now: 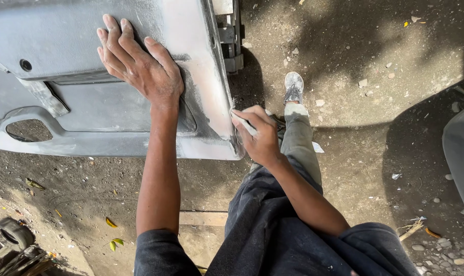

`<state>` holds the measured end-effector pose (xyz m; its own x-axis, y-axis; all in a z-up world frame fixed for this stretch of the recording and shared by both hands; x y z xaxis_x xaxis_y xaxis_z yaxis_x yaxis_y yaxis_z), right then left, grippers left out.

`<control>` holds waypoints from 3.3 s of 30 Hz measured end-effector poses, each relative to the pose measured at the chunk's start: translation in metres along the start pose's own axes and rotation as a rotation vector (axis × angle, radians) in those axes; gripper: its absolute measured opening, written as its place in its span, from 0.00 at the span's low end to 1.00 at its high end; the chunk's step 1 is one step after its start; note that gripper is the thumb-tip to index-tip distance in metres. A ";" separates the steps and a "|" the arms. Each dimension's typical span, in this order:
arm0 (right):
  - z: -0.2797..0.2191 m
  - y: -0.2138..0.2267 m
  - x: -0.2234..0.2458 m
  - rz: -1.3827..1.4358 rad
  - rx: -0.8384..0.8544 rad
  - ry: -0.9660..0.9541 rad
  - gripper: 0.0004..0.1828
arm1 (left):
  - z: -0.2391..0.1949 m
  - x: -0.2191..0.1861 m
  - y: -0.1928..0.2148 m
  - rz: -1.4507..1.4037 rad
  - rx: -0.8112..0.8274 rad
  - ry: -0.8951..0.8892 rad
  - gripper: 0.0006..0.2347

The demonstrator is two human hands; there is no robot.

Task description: The person sands the edge and surface of a grey car bumper using a sanding block. They hold the bumper with one hand while sanding with the other, moving along the contours of the part.

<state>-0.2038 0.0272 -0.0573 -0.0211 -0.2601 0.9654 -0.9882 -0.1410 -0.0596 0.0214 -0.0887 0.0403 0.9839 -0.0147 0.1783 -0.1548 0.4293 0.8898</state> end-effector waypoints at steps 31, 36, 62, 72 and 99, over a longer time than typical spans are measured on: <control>-0.017 -0.001 -0.004 -0.042 -0.024 -0.010 0.10 | 0.004 0.006 -0.005 -0.017 0.029 0.029 0.19; 0.004 0.011 0.023 0.028 -0.059 0.038 0.09 | -0.001 0.005 -0.003 -0.009 -0.003 0.008 0.19; -0.029 0.003 0.005 -0.010 -0.004 0.053 0.11 | -0.003 0.008 -0.005 0.022 0.032 0.022 0.19; -0.022 0.000 -0.017 -0.014 -0.005 -0.024 0.06 | -0.007 -0.001 -0.003 0.040 0.028 -0.017 0.20; 0.005 0.000 -0.002 0.046 0.015 -0.006 0.07 | 0.001 -0.004 0.002 0.021 0.010 0.016 0.19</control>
<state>-0.2030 0.0234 -0.0605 -0.0651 -0.2724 0.9600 -0.9838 -0.1434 -0.1074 0.0170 -0.0888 0.0419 0.9816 0.0086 0.1907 -0.1766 0.4204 0.8900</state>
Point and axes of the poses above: each hand's wrist, its own z-axis towards the middle knuckle, its own y-axis out of the back of the hand, x = y × z, the point moved 10 cm from there along z, towards the middle knuckle, and after that the axes turned 14 degrees about -y, right-handed, at the moved point
